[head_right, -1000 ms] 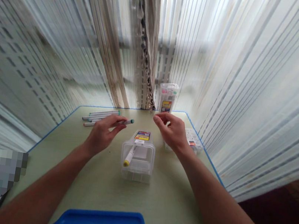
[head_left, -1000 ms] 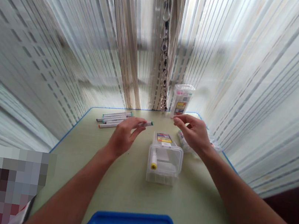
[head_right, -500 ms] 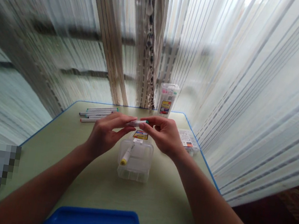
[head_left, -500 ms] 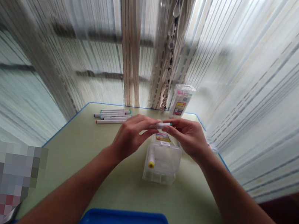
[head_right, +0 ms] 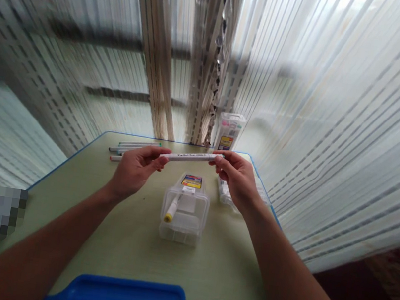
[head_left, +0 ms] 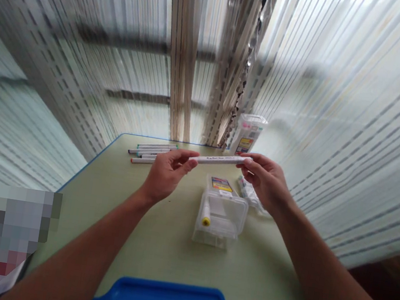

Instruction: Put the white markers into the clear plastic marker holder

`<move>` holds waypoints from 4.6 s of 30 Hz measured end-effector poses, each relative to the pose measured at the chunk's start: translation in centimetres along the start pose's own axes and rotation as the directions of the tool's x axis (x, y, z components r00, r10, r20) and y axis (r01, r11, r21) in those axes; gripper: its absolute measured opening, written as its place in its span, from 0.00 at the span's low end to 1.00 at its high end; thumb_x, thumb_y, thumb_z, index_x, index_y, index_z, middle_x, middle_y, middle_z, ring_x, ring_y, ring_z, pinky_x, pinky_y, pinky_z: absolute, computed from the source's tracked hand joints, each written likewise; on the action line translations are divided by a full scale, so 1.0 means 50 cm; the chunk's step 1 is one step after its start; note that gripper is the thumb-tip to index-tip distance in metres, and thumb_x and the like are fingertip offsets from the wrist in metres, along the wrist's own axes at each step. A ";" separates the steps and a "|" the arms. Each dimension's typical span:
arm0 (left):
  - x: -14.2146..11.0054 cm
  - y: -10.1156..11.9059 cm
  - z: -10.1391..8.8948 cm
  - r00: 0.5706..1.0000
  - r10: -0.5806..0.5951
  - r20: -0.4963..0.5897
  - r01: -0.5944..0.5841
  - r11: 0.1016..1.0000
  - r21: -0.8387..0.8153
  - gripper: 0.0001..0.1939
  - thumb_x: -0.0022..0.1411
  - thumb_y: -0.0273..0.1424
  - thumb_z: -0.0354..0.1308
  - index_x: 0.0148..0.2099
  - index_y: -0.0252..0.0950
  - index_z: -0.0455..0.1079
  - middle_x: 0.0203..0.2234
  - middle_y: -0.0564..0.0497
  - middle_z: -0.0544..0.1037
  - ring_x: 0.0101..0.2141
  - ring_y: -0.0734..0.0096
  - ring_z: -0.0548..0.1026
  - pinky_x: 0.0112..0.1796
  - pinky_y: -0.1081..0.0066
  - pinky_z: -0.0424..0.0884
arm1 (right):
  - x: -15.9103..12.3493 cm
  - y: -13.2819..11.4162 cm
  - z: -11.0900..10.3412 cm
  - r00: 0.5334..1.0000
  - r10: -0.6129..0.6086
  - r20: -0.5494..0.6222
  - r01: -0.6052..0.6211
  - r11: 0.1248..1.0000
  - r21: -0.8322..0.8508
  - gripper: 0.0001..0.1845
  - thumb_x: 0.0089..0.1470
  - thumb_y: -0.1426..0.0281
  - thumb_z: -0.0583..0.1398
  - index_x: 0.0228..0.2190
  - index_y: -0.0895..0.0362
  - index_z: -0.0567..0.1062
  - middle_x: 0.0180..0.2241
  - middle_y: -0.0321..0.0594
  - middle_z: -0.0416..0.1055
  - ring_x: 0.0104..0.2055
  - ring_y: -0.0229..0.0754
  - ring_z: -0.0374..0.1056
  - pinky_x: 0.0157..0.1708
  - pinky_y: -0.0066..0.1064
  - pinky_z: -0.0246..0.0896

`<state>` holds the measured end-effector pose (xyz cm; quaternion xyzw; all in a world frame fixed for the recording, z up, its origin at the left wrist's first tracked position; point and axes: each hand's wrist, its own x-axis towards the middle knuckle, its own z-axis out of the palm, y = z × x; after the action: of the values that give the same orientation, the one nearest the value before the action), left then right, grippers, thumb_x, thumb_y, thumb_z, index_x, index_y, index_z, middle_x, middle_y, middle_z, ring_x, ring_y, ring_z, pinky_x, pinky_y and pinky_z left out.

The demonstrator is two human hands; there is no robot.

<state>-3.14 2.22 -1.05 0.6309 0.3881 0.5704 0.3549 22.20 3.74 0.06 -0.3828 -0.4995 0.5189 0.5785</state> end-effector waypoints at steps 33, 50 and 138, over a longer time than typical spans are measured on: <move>-0.010 0.023 0.009 0.993 -0.097 0.072 0.117 0.917 -0.382 0.12 0.62 0.33 0.65 0.47 0.35 0.80 0.31 0.48 0.81 0.28 0.73 0.76 0.30 0.71 0.73 | -0.008 -0.009 0.004 0.999 -0.018 0.028 0.018 1.000 0.017 0.17 0.38 0.62 0.76 0.32 0.51 0.82 0.27 0.35 0.75 0.23 0.33 0.58 0.20 0.28 0.49; -0.013 0.028 0.009 0.992 -0.045 0.118 0.090 0.909 -0.407 0.14 0.60 0.32 0.67 0.49 0.37 0.80 0.32 0.48 0.81 0.29 0.73 0.75 0.30 0.72 0.73 | -0.007 -0.009 0.003 1.000 0.004 0.030 -0.006 0.998 0.059 0.16 0.39 0.64 0.74 0.33 0.53 0.82 0.27 0.37 0.76 0.23 0.33 0.59 0.21 0.28 0.48; -0.012 0.029 0.014 0.994 -0.101 0.033 0.106 0.963 -0.247 0.19 0.63 0.41 0.65 0.48 0.31 0.78 0.29 0.46 0.83 0.26 0.72 0.78 0.29 0.71 0.75 | -0.011 -0.009 -0.009 0.987 -0.015 0.160 0.003 0.998 0.070 0.15 0.48 0.64 0.69 0.38 0.58 0.83 0.28 0.43 0.82 0.19 0.37 0.71 0.18 0.28 0.62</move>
<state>-2.36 1.04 -0.09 0.5661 0.3422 0.5889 0.4643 22.74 3.16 0.29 -0.3172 -0.5276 0.5625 0.5519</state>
